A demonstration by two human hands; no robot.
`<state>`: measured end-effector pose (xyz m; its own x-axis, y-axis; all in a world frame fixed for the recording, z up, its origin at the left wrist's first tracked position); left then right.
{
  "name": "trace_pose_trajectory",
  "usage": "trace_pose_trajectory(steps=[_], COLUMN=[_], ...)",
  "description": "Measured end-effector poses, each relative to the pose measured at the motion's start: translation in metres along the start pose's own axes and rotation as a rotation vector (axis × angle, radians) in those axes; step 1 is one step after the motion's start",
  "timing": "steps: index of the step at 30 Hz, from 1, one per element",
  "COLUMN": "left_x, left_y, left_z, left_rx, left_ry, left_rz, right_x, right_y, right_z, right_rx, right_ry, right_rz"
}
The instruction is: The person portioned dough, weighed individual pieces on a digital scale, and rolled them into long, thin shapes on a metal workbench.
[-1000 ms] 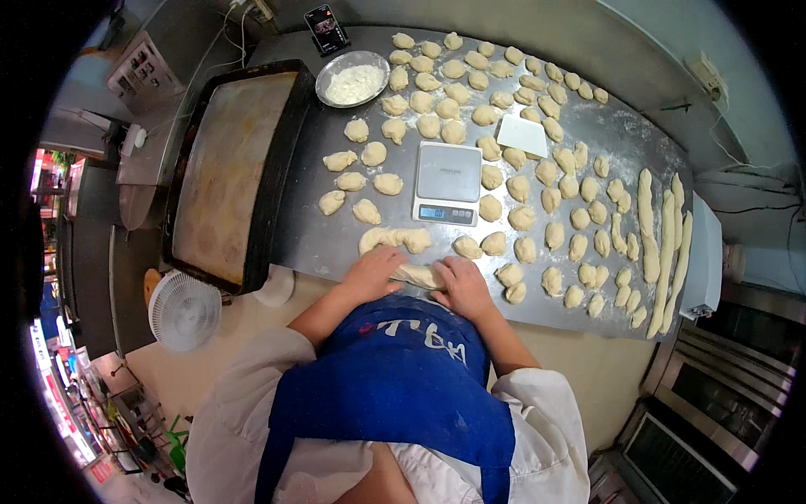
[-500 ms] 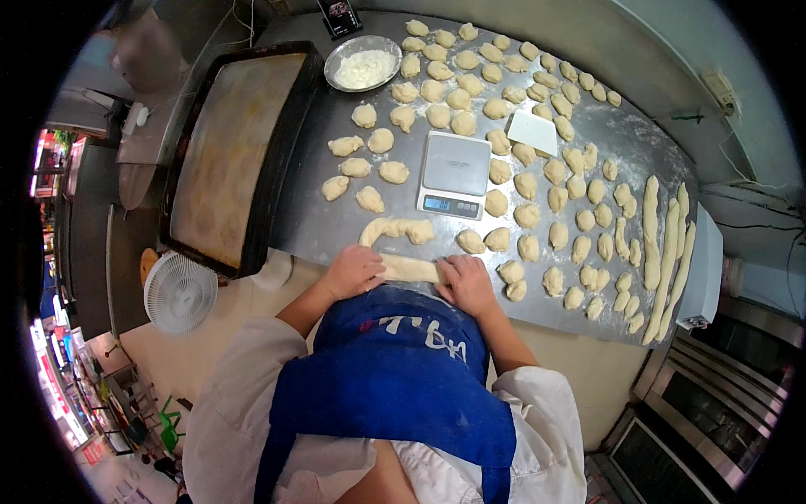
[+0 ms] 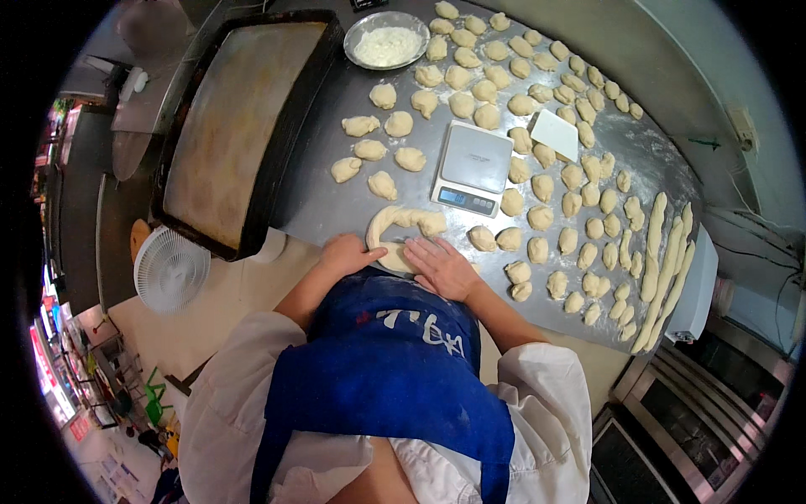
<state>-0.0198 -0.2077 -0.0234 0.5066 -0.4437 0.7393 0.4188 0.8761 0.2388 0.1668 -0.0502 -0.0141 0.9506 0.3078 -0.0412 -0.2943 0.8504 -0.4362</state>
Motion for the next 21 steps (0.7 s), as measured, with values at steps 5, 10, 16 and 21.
trace_pose_trajectory(steps=[5, 10, 16, 21], left_x=[-0.008, -0.016, -0.029, -0.039], left_y=[0.001, -0.02, -0.017, -0.029], left_z=[-0.033, -0.062, -0.039, -0.054], left_rx=[0.476, 1.118, 0.62, 0.612], left_ry=[-0.387, -0.423, -0.459, -0.387], left_rz=[0.029, 0.065, 0.071, 0.043], right_x=[-0.03, -0.082, -0.232, -0.346], right_y=[0.025, 0.112, 0.243, 0.31], right_z=[0.025, 0.07, 0.139, 0.111], right_rx=[-0.114, -0.064, -0.089, -0.012], right_ry=[0.217, 0.529, 0.57, 0.235], right_rz=[-0.071, -0.34, -0.515, -0.448])
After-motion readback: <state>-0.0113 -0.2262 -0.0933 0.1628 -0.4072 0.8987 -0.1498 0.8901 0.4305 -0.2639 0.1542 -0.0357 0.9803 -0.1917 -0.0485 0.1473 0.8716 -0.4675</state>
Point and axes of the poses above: each hand's wrist, its own x-axis away from the middle knuckle, its own z-axis out of the back of the hand, y = z × x, the point moved 3 cm from there along -x, towards the middle knuckle, and after that the axes turned 7 degrees about z, right-handed, at the moved point
